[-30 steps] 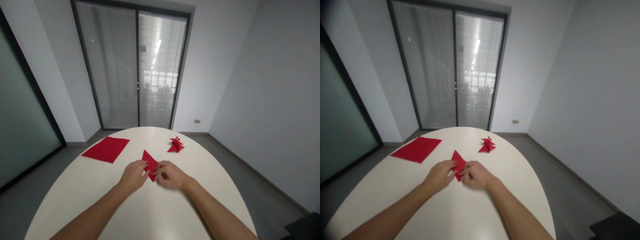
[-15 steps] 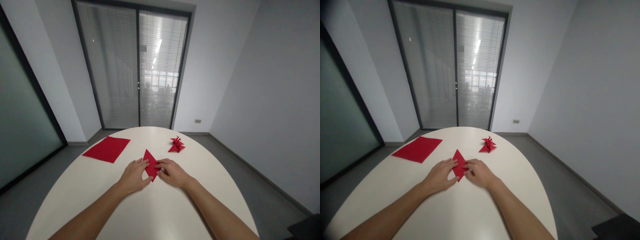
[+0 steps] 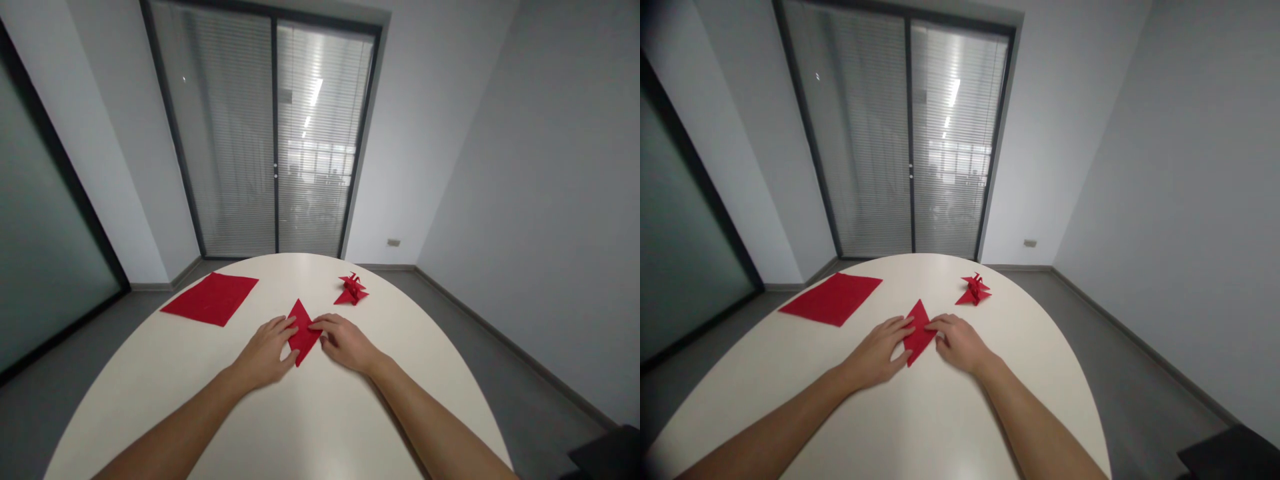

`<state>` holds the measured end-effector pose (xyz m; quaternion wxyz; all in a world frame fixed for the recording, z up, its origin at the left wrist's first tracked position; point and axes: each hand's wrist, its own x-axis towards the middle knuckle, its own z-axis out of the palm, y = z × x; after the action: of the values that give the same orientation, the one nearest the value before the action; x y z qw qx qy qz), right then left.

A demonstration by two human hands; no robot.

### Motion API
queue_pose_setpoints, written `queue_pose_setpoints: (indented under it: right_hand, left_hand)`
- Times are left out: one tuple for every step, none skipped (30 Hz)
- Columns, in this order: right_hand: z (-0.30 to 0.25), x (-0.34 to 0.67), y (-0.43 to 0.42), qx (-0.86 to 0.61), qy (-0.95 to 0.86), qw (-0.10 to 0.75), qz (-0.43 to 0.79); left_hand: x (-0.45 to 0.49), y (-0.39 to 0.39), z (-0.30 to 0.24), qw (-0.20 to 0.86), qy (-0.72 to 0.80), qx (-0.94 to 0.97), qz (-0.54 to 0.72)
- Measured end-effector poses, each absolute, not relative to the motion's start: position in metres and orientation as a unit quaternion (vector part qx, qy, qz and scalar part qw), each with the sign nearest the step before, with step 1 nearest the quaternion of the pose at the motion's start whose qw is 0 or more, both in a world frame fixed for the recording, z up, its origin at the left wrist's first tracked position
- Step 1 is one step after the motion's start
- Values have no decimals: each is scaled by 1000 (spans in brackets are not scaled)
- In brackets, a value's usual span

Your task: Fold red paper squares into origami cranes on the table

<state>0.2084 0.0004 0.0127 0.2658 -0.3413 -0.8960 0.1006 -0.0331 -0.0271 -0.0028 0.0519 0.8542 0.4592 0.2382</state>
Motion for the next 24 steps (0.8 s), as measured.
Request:
queue_pose_setpoints:
  right_hand:
    - [13, 209, 1, -342, -897, 264, 99]
    - [13, 210, 1, -342, -897, 263, 95]
    - [13, 210, 2, -341, -898, 262, 92]
    - [14, 210, 2, -338, -900, 262, 89]
    - [14, 211, 2, -334, -901, 261, 88]
    - [15, 211, 2, -328, -904, 260, 88]
    - [16, 211, 1, -322, -907, 258, 90]
    - [17, 211, 1, -315, -909, 255, 92]
    - [18, 212, 1, -310, -911, 253, 95]
    - [19, 212, 0, -307, -913, 251, 98]
    - [20, 212, 0, -305, -913, 251, 100]
    - [20, 212, -1, -306, -913, 251, 102]
    - [21, 212, -1, -308, -911, 253, 103]
    - [21, 212, -2, -312, -909, 255, 103]
    - [21, 212, -2, -316, -907, 257, 104]
    - [21, 212, -2, -321, -905, 258, 105]
    - [21, 212, -3, -325, -904, 258, 107]
    - [21, 211, -3, -328, -902, 257, 109]
    - [20, 211, -3, -331, -901, 257, 111]
    - [20, 211, -3, -334, -900, 257, 113]
    - [20, 210, -3, -336, -898, 258, 115]
    - [20, 210, -3, -338, -897, 258, 116]
    - [20, 210, -2, -342, -896, 258, 116]
    - [19, 209, -2, -346, -895, 259, 115]
  left_hand:
    - [-33, -27, -2, 53, 451, 858, 242]
    - [-33, -28, -1, 55, 442, 861, 244]
    - [-33, -28, 1, 56, 435, 865, 245]
    - [-33, -29, 2, 58, 428, 868, 244]
    - [-33, -29, 4, 61, 421, 871, 243]
    - [-32, -29, 5, 64, 416, 874, 242]
    - [-32, -30, 5, 67, 412, 877, 239]
    - [-32, -30, 6, 70, 409, 879, 236]
    - [-32, -30, 6, 72, 407, 880, 232]
    - [-32, -30, 6, 73, 406, 882, 229]
    - [-32, -31, 6, 73, 406, 883, 225]
    - [-32, -31, 7, 73, 405, 884, 222]
    - [-32, -32, 7, 73, 404, 885, 219]
    - [-32, -32, 8, 75, 402, 886, 217]
    - [-33, -32, 8, 77, 400, 888, 214]
    - [-34, -32, 8, 81, 397, 890, 210]
    - [-35, -32, 9, 84, 393, 893, 204]
    - [-37, -32, 9, 87, 389, 895, 198]
    - [-38, -31, 9, 89, 385, 898, 193]
    - [-39, -31, 9, 90, 380, 901, 190]
    - [-41, -30, 9, 90, 376, 903, 189]
    - [-42, -30, 9, 90, 371, 904, 190]
    - [-42, -30, 9, 91, 367, 906, 192]
    - [-43, -30, 9, 92, 363, 907, 192]
